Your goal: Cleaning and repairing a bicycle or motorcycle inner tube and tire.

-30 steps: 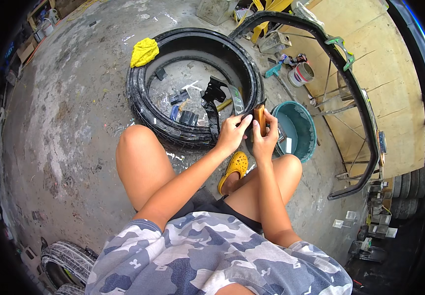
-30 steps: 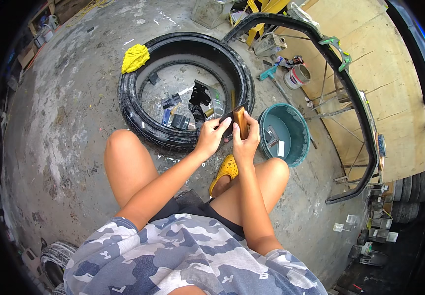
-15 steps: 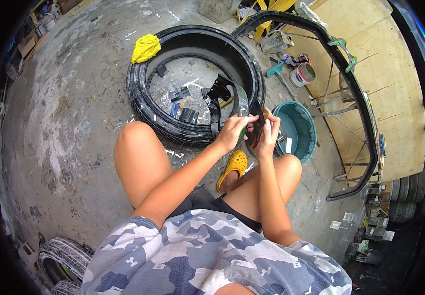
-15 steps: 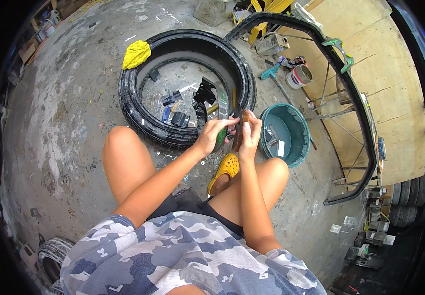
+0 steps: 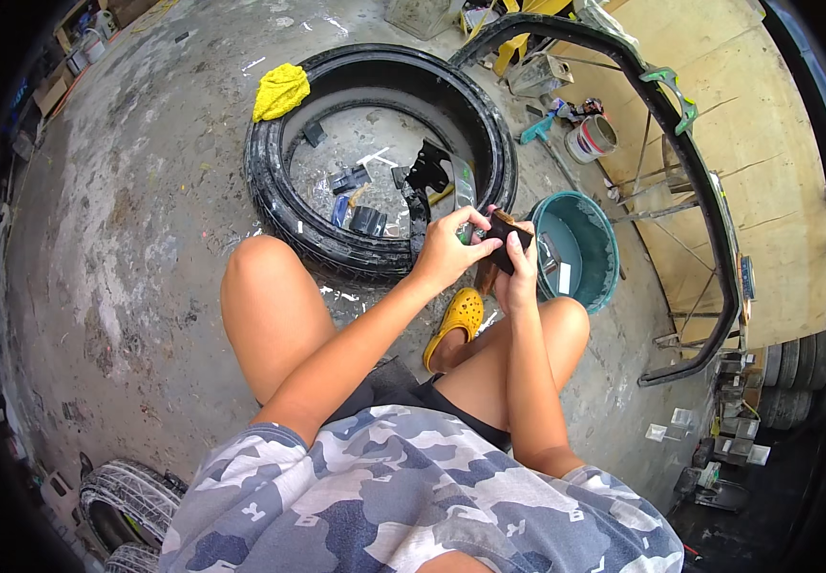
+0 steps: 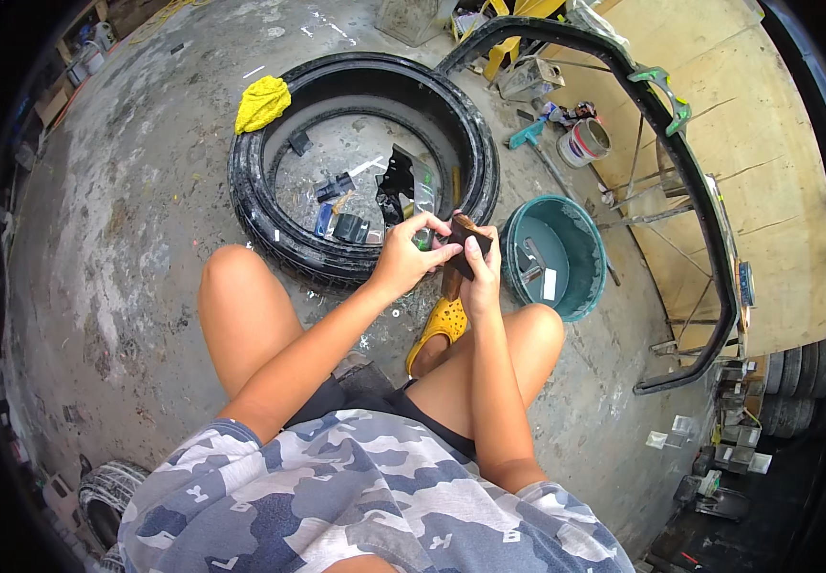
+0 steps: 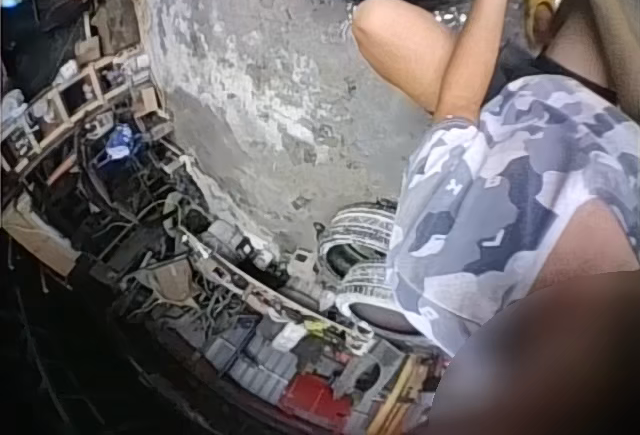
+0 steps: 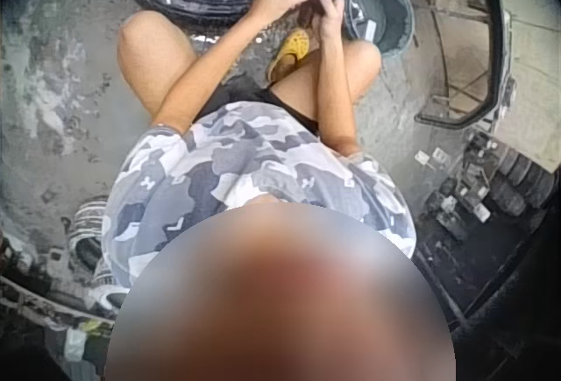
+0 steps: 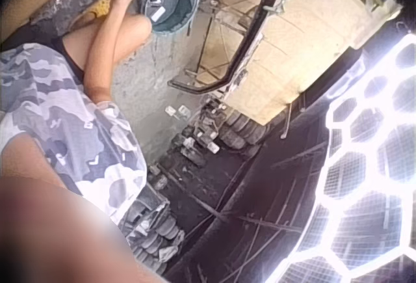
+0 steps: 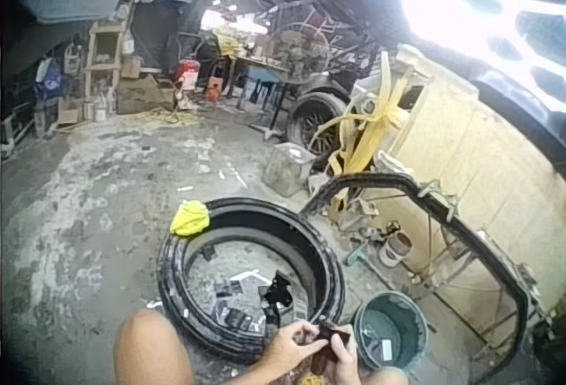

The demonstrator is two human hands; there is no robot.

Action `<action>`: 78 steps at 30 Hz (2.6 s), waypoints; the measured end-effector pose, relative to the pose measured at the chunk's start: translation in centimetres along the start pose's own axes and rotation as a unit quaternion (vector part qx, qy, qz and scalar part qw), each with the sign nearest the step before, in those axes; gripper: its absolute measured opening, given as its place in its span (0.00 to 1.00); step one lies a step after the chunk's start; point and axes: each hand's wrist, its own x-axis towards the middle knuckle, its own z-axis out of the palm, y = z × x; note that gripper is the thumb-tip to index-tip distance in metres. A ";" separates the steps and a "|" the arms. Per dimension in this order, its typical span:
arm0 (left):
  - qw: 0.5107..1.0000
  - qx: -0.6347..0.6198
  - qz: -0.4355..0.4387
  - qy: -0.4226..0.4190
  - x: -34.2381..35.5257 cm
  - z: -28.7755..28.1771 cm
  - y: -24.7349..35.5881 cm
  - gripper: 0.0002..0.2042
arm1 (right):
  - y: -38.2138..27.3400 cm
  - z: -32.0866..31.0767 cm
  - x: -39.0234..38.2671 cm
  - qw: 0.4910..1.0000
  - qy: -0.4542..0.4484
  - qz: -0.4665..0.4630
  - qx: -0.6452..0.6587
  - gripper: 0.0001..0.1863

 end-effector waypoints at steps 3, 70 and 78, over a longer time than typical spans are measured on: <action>1.000 -0.007 -0.006 -0.006 0.1 -0.4 0.4 0.12 | -0.5 -0.3 0.1 0.999 0.005 0.036 -0.010 0.11; 0.947 0.297 -0.048 -0.110 2.5 -1.8 3.0 0.17 | -2.8 4.1 -0.9 0.711 -0.008 -0.283 -0.643 0.14; 0.941 0.316 -0.021 -0.118 3.0 -1.1 1.7 0.16 | -2.2 4.0 -1.2 0.703 0.010 -0.281 -0.653 0.15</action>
